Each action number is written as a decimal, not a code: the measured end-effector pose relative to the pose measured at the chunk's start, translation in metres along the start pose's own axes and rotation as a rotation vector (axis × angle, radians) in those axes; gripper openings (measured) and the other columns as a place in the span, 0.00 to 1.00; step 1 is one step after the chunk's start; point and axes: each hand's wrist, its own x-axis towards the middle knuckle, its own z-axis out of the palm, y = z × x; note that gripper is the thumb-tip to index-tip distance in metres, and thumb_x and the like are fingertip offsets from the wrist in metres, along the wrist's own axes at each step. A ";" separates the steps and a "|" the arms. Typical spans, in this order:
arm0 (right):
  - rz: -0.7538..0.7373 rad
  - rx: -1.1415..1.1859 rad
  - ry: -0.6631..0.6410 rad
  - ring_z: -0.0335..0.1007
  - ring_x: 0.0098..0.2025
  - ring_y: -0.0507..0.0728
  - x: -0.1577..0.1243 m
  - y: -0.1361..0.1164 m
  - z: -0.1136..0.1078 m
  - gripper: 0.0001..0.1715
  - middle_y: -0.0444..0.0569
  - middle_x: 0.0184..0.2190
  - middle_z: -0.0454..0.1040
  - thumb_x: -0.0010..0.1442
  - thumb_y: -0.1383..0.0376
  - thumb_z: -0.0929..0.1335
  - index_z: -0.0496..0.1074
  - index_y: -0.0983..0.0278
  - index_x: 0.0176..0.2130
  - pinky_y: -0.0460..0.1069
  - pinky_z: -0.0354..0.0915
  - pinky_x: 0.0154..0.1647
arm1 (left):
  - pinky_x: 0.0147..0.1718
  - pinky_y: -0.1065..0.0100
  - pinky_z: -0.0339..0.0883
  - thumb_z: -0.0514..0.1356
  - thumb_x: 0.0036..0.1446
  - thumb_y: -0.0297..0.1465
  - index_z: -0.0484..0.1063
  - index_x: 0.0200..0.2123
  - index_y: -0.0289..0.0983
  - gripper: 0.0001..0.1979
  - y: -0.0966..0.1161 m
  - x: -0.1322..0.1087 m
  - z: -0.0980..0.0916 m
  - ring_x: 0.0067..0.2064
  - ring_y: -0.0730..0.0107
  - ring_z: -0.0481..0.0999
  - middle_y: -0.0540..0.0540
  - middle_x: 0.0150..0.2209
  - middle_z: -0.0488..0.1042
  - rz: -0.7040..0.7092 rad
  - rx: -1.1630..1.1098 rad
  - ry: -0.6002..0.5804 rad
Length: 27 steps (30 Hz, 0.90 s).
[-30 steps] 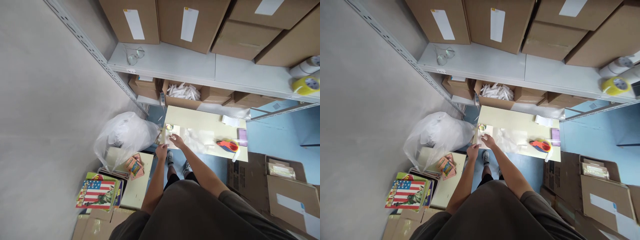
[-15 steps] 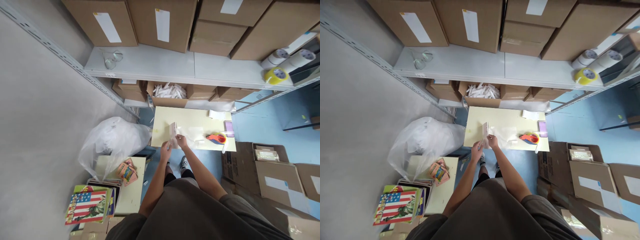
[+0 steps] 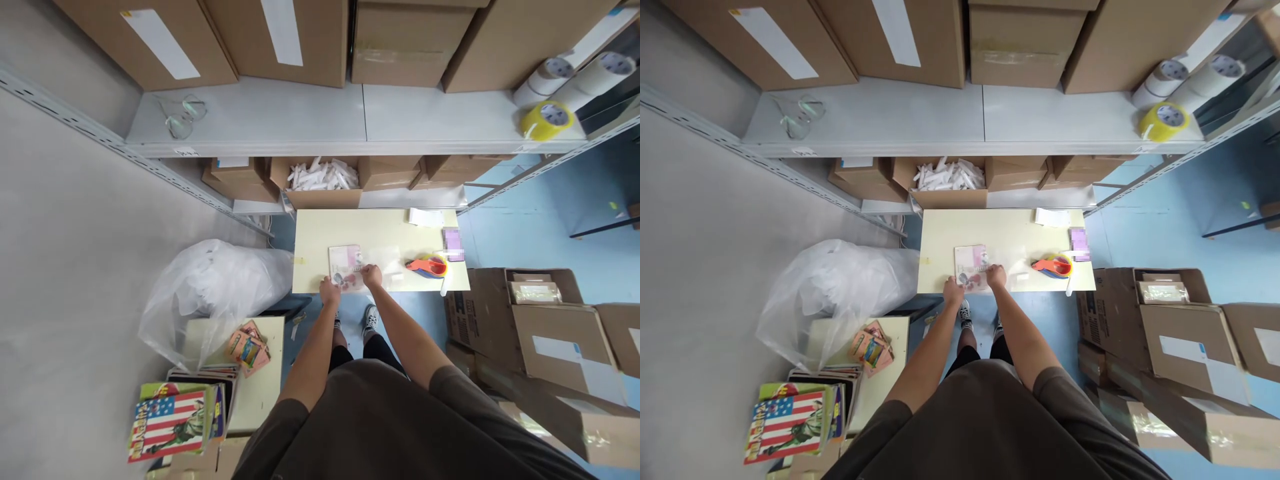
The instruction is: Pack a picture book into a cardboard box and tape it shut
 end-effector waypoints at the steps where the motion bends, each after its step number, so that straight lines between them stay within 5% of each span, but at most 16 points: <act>1: 0.009 0.002 -0.013 0.81 0.47 0.64 0.001 0.000 -0.001 0.03 0.56 0.39 0.84 0.58 0.64 0.75 0.79 0.60 0.32 0.52 0.71 0.49 | 0.56 0.60 0.65 0.66 0.59 0.28 0.74 0.59 0.34 0.23 0.001 0.000 -0.001 0.60 0.47 0.77 0.29 0.57 0.78 -0.007 -0.001 -0.001; 7: -0.162 -0.010 0.058 0.81 0.51 0.62 -0.013 0.004 -0.002 0.15 0.55 0.47 0.85 0.65 0.64 0.69 0.80 0.60 0.50 0.52 0.71 0.56 | 0.54 0.59 0.68 0.67 0.62 0.37 0.76 0.55 0.34 0.20 0.008 0.002 -0.007 0.58 0.45 0.79 0.28 0.55 0.80 -0.058 -0.011 0.005; 11: -0.279 0.016 -0.085 0.80 0.59 0.64 -0.025 0.006 0.008 0.21 0.54 0.57 0.82 0.60 0.64 0.71 0.81 0.60 0.53 0.54 0.70 0.64 | 0.49 0.62 0.69 0.69 0.59 0.34 0.78 0.51 0.36 0.18 0.013 0.007 -0.011 0.57 0.47 0.81 0.32 0.54 0.82 -0.104 -0.016 -0.020; 15: -0.194 0.075 -0.142 0.75 0.65 0.67 -0.029 0.009 0.011 0.25 0.51 0.60 0.81 0.58 0.65 0.73 0.81 0.58 0.56 0.58 0.68 0.68 | 0.43 0.64 0.69 0.71 0.56 0.35 0.78 0.38 0.39 0.09 0.014 0.012 -0.021 0.50 0.49 0.84 0.37 0.44 0.85 -0.100 -0.061 -0.102; 20: -0.163 0.237 -0.206 0.73 0.67 0.68 -0.028 0.013 0.004 0.25 0.50 0.59 0.82 0.55 0.62 0.75 0.81 0.57 0.53 0.60 0.64 0.71 | 0.37 0.69 0.65 0.71 0.54 0.33 0.72 0.35 0.41 0.11 0.018 -0.002 -0.026 0.40 0.62 0.82 0.48 0.35 0.82 0.014 -0.203 -0.081; 27: -0.012 0.676 -0.359 0.77 0.57 0.64 -0.024 0.013 -0.019 0.23 0.50 0.52 0.83 0.56 0.45 0.74 0.79 0.58 0.41 0.56 0.74 0.54 | 0.39 0.69 0.65 0.70 0.60 0.40 0.69 0.40 0.43 0.14 0.068 -0.039 -0.014 0.41 0.63 0.81 0.49 0.38 0.80 0.266 -0.220 -0.056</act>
